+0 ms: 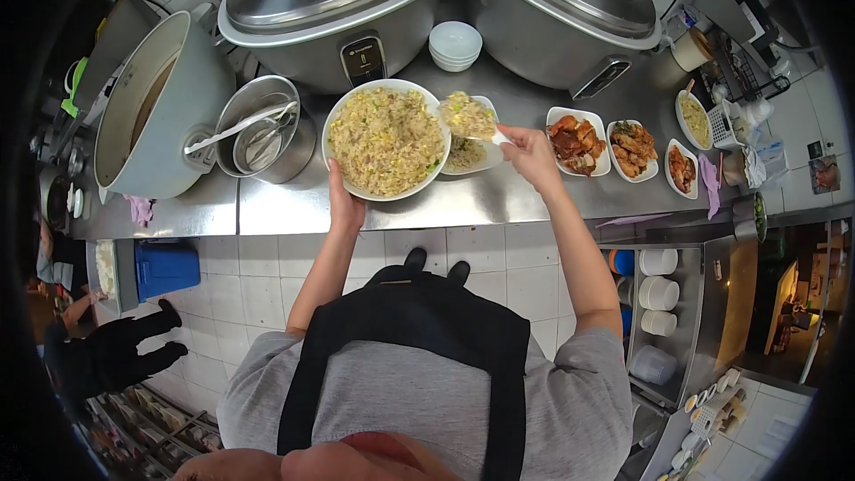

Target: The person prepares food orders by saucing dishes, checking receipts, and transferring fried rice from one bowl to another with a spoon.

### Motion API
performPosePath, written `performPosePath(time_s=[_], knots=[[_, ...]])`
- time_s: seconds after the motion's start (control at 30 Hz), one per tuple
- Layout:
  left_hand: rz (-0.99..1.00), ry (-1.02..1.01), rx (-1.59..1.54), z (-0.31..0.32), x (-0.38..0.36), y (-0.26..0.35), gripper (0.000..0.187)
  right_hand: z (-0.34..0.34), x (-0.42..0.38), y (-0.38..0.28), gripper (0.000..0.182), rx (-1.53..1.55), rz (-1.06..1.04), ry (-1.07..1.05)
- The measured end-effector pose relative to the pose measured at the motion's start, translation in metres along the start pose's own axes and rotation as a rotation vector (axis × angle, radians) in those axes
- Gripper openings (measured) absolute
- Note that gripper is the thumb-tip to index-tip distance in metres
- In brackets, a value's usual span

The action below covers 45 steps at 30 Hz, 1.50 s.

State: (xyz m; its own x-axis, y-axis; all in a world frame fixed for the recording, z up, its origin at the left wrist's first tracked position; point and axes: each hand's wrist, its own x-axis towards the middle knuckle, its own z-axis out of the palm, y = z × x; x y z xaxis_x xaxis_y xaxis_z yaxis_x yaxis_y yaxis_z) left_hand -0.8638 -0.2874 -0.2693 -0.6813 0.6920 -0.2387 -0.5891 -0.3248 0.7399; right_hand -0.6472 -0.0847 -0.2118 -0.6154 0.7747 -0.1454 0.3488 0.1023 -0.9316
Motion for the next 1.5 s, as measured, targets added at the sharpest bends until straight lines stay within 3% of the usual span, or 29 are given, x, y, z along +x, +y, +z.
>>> performPosePath(time_s=[0.13, 0.2, 0.3, 0.43, 0.5, 0.73, 0.8, 0.93, 1.17, 1.5], knots=[[0.041, 0.044, 0.043, 0.002, -0.005, 0.006, 0.059, 0.003, 0.003, 0.030, 0.037, -0.238, -0.135, 0.103], [0.035, 0.040, 0.033, 0.000, -0.004, 0.005, 0.059, 0.011, -0.003, 0.031, 0.037, -0.870, -0.451, 0.258], [0.020, 0.035, 0.021, -0.002, -0.004, 0.005, 0.059, 0.011, -0.010, 0.005, 0.035, -1.135, -0.378, 0.236], [-0.017, 0.028, 0.002, -0.006, 0.001, 0.001, 0.057, 0.009, -0.013, -0.023, 0.038, -1.114, -0.416, 0.271], [-0.028, 0.014, -0.007, -0.003, 0.001, 0.003, 0.058, 0.019, -0.013, -0.044, 0.037, -0.834, -0.651, 0.310], [-0.108, -0.089, 0.109, 0.006, 0.004, 0.019, 0.060, 0.034, 0.023, -0.063, 0.035, -1.003, -0.733, 0.098], [-0.116, -0.104, 0.129, 0.002, 0.002, 0.017, 0.061, 0.027, 0.023, -0.061, 0.035, -0.745, -0.579, -0.096], [-0.135, -0.080, 0.078, 0.007, 0.003, 0.014, 0.060, 0.032, 0.009, -0.044, 0.035, -0.527, -0.395, -0.204], [-0.095, -0.139, 0.092, 0.004, 0.009, 0.011, 0.060, 0.046, 0.011, -0.028, 0.033, -0.262, -0.227, -0.198], [-0.020, -0.075, 0.046, -0.003, 0.020, 0.000, 0.061, 0.025, 0.021, -0.022, 0.034, -0.187, -0.269, -0.143]])
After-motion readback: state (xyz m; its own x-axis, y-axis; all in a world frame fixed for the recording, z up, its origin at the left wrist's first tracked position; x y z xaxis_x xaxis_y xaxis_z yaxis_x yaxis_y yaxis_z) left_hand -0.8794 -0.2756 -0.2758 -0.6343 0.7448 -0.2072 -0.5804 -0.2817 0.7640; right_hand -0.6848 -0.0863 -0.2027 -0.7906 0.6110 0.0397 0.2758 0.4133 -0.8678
